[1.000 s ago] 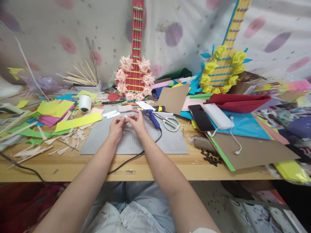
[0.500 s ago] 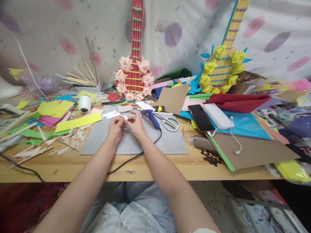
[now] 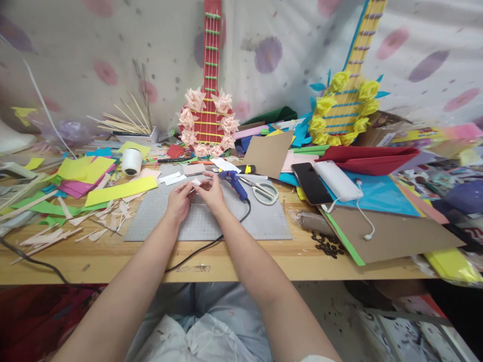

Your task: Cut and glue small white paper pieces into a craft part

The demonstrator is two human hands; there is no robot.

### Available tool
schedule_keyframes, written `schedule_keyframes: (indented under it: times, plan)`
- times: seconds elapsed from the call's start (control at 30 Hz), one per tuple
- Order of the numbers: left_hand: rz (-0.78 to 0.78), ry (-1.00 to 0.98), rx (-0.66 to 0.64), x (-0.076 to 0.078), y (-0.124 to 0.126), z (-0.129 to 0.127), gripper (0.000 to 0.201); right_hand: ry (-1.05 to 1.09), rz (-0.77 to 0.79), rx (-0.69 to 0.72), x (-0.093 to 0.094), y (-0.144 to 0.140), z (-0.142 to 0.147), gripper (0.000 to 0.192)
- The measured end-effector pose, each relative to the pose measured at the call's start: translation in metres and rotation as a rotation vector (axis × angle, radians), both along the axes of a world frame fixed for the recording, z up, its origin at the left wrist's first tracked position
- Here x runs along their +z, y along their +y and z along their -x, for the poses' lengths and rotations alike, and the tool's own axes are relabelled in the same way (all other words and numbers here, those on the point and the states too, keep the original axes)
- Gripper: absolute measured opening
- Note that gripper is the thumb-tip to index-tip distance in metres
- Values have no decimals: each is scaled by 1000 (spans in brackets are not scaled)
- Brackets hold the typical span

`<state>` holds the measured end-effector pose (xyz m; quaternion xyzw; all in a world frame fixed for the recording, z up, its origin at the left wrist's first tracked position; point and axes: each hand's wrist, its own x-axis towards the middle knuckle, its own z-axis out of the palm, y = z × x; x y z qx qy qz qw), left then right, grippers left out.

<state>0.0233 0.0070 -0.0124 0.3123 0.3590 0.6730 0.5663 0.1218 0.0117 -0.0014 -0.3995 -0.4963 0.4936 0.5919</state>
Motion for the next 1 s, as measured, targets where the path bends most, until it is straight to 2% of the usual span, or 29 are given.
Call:
schedule_keyframes:
  times: [0.1,0.3,0.7,1.0]
  plan:
    - [-7,37,28,-1,0,-1,23,-65,-42,-64,2,0,-2,43]
    - [19,148,47,0,-2,-4,26,-75,-77,-88,3,0,-3,39]
    - [61,182,88,4,-4,-7,27,-31,-88,-81,3,-1,-4,38]
    - [50,176,99,-1,-1,-5,28,-68,-88,-40,-1,1,-4,36]
